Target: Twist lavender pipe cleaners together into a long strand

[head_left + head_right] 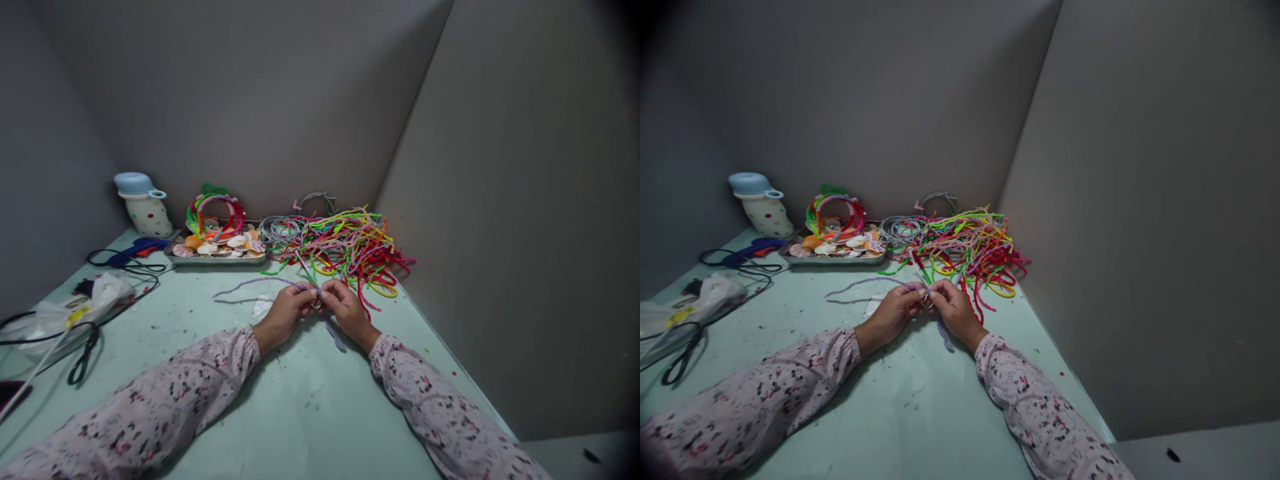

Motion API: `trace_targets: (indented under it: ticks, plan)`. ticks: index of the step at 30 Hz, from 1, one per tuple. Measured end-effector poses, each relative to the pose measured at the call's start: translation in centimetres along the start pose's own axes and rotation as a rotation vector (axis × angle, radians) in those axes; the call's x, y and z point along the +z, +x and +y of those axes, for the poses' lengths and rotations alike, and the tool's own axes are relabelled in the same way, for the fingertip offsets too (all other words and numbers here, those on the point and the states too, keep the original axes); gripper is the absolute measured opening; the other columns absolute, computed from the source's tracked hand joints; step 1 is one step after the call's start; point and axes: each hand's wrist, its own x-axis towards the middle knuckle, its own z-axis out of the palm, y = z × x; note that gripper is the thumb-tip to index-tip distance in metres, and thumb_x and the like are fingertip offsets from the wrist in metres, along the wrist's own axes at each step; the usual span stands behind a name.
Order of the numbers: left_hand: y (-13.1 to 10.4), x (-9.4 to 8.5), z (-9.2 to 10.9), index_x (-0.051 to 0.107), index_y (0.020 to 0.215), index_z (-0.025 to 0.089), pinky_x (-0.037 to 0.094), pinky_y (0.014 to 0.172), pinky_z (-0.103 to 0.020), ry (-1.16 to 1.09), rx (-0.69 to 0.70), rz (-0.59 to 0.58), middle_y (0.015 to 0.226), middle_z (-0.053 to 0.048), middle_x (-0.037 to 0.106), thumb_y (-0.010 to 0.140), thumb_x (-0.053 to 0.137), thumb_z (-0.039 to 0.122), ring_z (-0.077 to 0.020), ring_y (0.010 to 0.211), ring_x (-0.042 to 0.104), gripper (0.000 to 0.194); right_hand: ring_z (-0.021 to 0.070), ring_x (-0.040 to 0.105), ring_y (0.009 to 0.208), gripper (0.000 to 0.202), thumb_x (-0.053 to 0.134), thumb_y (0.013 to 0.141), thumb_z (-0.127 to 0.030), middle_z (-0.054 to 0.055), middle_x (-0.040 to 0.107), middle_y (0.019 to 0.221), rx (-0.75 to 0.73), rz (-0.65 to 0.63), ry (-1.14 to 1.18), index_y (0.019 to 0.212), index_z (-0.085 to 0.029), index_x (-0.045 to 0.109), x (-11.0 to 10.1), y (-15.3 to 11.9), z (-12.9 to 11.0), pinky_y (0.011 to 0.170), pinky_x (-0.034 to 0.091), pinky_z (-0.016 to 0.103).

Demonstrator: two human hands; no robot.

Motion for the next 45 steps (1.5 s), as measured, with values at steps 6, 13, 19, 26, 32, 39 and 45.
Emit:
trace_targets:
  ticks: [6, 13, 19, 26, 32, 39, 45]
  plan:
    - [0.0, -0.02, -0.12, 0.064, 0.076, 0.013, 0.036, 0.054, -0.022, 0.027, 0.012, 0.003, 0.069, -0.003, 0.058, 0.074, 0.068, 0.029, -0.0097, 0.059, 0.051, 0.017, 0.0147, 0.058, 0.066, 0.015, 0.053, 0.086, -0.037, -0.002, 0.057, 0.075, 0.002, 0.007, 0.038, 0.087, -0.022, 0.052, 0.0, 0.12, -0.13, 0.063, 0.051, 0.029]
    - [0.07, -0.19, -0.33, 0.063, 0.075, 0.013, 0.032, 0.052, -0.021, 0.066, 0.03, 0.014, 0.065, -0.001, 0.057, 0.074, 0.066, 0.029, -0.0085, 0.056, 0.047, 0.017, 0.014, 0.057, 0.065, 0.013, 0.054, 0.086, -0.034, -0.002, 0.057, 0.074, 0.004, -0.016, 0.074, 0.088, -0.021, 0.053, -0.09, 0.07, 0.11, 0.061, 0.05, 0.028]
    - [0.03, -0.03, -0.16, 0.062, 0.074, 0.013, 0.03, 0.051, -0.021, 0.071, 0.039, 0.01, 0.063, 0.001, 0.055, 0.074, 0.066, 0.028, -0.0069, 0.053, 0.043, 0.015, 0.0139, 0.057, 0.063, 0.014, 0.055, 0.086, -0.035, -0.002, 0.057, 0.073, 0.013, -0.015, 0.093, 0.087, -0.021, 0.053, -0.11, 0.15, 0.2, 0.061, 0.05, 0.028]
    - [0.02, -0.03, -0.22, 0.062, 0.075, 0.013, 0.032, 0.053, -0.021, 0.064, 0.039, -0.021, 0.067, -0.001, 0.056, 0.076, 0.065, 0.027, -0.0073, 0.056, 0.045, 0.015, 0.0143, 0.057, 0.064, 0.014, 0.056, 0.084, -0.034, -0.002, 0.058, 0.072, 0.035, -0.012, 0.131, 0.084, -0.02, 0.053, -0.05, 0.19, -0.38, 0.059, 0.05, 0.028]
    - [0.05, -0.17, -0.41, 0.061, 0.074, 0.014, 0.034, 0.055, -0.021, 0.07, 0.043, -0.003, 0.067, 0.0, 0.056, 0.076, 0.066, 0.028, -0.0081, 0.058, 0.047, 0.015, 0.0142, 0.057, 0.066, 0.012, 0.055, 0.085, -0.032, -0.002, 0.057, 0.072, 0.008, -0.027, 0.115, 0.085, -0.02, 0.054, -0.02, 0.11, -0.35, 0.06, 0.049, 0.027]
    - [-0.09, -0.11, -0.18, 0.06, 0.073, 0.013, 0.03, 0.051, -0.02, 0.113, 0.073, -0.002, 0.064, 0.0, 0.055, 0.077, 0.065, 0.029, -0.007, 0.053, 0.042, 0.018, 0.0145, 0.057, 0.066, 0.013, 0.056, 0.085, -0.033, -0.001, 0.057, 0.071, 0.014, -0.03, 0.103, 0.084, -0.02, 0.054, -0.06, 0.11, -0.56, 0.06, 0.05, 0.028]
    - [-0.15, -0.05, -0.15, 0.06, 0.074, 0.013, 0.031, 0.051, -0.02, 0.112, 0.086, 0.012, 0.064, 0.0, 0.055, 0.076, 0.066, 0.03, -0.0068, 0.054, 0.042, 0.018, 0.0142, 0.057, 0.065, 0.013, 0.057, 0.084, -0.033, -0.001, 0.058, 0.07, 0.03, -0.036, 0.112, 0.083, -0.02, 0.054, -0.07, 0.14, -0.45, 0.059, 0.05, 0.028]
